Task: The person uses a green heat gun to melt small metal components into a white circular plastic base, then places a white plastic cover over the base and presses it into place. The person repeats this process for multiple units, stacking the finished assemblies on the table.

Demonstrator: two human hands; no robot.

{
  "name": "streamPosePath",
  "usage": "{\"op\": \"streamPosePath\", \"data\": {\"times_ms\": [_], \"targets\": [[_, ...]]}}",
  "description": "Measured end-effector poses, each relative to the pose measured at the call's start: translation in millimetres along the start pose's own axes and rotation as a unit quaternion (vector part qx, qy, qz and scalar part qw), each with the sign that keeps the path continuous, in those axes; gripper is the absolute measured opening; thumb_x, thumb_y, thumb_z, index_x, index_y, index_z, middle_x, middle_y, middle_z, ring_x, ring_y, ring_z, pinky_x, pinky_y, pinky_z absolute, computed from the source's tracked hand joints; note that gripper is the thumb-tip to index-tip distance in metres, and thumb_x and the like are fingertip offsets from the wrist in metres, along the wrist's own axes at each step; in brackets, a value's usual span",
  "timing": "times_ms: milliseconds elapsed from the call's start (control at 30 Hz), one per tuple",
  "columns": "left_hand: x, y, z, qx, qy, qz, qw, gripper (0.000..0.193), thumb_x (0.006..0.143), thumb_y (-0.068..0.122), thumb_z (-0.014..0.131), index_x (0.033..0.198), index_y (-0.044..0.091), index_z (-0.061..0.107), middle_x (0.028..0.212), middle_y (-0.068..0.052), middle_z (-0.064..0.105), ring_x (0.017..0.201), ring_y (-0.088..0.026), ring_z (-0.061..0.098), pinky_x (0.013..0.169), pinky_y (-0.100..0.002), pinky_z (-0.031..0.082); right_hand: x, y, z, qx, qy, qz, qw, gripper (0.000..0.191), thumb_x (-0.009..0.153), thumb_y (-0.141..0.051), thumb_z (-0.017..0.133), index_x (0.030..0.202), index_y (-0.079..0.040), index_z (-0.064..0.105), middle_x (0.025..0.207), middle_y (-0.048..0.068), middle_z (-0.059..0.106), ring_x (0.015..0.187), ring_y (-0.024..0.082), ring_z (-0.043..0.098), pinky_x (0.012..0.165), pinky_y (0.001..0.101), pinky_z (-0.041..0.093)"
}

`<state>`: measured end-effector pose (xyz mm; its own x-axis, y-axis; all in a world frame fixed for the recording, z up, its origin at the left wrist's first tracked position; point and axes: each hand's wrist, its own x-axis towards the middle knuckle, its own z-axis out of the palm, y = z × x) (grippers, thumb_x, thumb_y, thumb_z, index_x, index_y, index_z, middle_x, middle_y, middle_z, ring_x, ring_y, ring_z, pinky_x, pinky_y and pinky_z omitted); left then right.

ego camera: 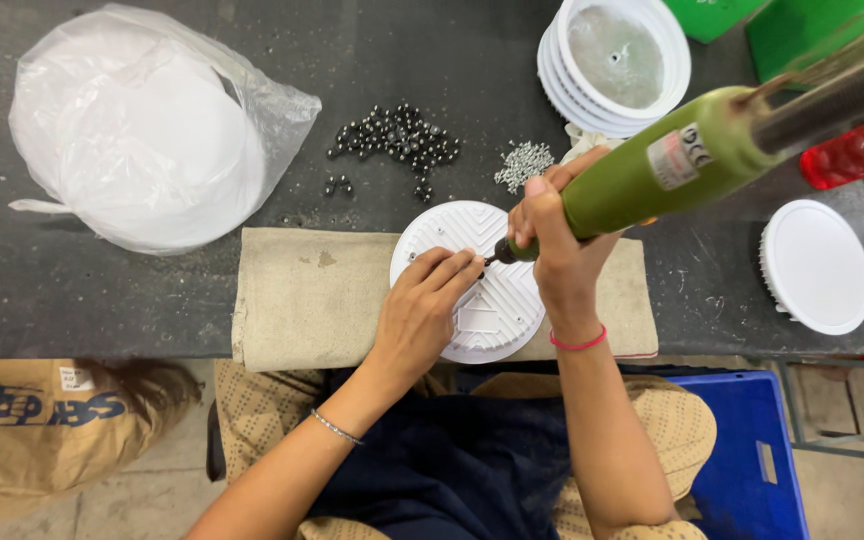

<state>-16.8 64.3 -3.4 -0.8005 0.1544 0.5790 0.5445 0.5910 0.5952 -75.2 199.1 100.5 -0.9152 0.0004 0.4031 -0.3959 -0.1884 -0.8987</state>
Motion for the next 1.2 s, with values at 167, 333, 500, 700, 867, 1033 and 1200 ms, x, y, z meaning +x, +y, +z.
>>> {"op": "streamPosePath", "data": {"times_ms": [167,333,500,700,867,1033,1200], "targets": [[0.5,3.6,-2.0,0.011,-0.001,0.001,1.000,0.049,0.078,-0.006,0.059,0.125,0.001,0.068,0.127,-0.009,0.069,0.119,-0.029,0.061,0.103,-0.041,0.050,-0.9,-2.5,0.0,0.009,0.010,-0.001,1.000,0.018,0.099,0.003,0.059,0.098,-0.005,0.043,0.074,0.004,0.047,0.055,0.011,0.047,0.057,0.0302,0.048],[0.5,5.4,-3.5,0.019,-0.001,0.004,1.000,0.051,0.076,-0.006,0.059,0.126,0.001,0.067,0.127,-0.008,0.068,0.118,-0.029,0.061,0.103,-0.040,0.050,0.9,-2.1,-1.8,0.012,-0.003,-0.008,1.000,0.018,0.100,0.004,0.059,0.098,-0.005,0.044,0.073,0.004,0.048,0.055,0.012,0.048,0.056,0.0302,0.048],[3.1,9.5,-3.3,0.014,0.014,-0.005,1.000,0.041,0.079,-0.004,0.064,0.119,0.000,0.070,0.122,-0.009,0.070,0.114,-0.030,0.062,0.098,-0.040,0.051,-0.9,-2.6,-4.5,-0.001,0.012,-0.032,0.999,0.018,0.099,0.004,0.060,0.098,-0.005,0.045,0.075,0.004,0.049,0.056,0.013,0.050,0.057,0.0302,0.049],[27.3,3.5,1.0,-0.003,-0.023,-0.088,0.996,0.015,0.080,0.007,0.076,0.095,0.010,0.076,0.094,-0.003,0.072,0.093,-0.027,0.063,0.080,-0.038,0.054,-7.2,-8.3,-15.6,0.016,0.042,-0.035,0.998,0.019,0.100,0.004,0.061,0.100,-0.004,0.045,0.080,0.004,0.049,0.056,0.011,0.049,0.056,0.0294,0.049],[38.2,2.2,-1.9,-0.025,-0.034,-0.095,0.995,0.018,0.079,0.012,0.078,0.097,0.012,0.078,0.087,-0.002,0.070,0.088,-0.027,0.062,0.071,-0.040,0.052,-11.3,-11.6,-27.4,0.022,0.049,-0.049,0.997,0.019,0.101,0.004,0.062,0.101,-0.005,0.044,0.082,0.005,0.049,0.058,0.012,0.050,0.058,0.0305,0.049],[40.3,6.1,-3.4,-0.006,-0.055,-0.092,0.994,0.012,0.080,0.010,0.078,0.091,0.011,0.079,0.088,-0.002,0.070,0.088,-0.026,0.061,0.072,-0.039,0.052,-12.8,-12.1,-26.2,0.032,0.047,-0.048,0.997,0.019,0.100,0.006,0.061,0.101,-0.004,0.045,0.083,0.005,0.050,0.059,0.012,0.051,0.057,0.0302,0.049],[43.9,0.5,-2.4,-0.054,-0.065,-0.138,0.987,0.013,0.076,0.012,0.081,0.089,0.011,0.080,0.088,-0.003,0.068,0.087,-0.025,0.061,0.073,-0.039,0.052,-9.3,-8.7,-17.2,0.029,0.051,-0.043,0.997,0.021,0.098,0.008,0.062,0.100,-0.005,0.045,0.086,0.005,0.051,0.059,0.012,0.052,0.056,0.0297,0.048]]}}
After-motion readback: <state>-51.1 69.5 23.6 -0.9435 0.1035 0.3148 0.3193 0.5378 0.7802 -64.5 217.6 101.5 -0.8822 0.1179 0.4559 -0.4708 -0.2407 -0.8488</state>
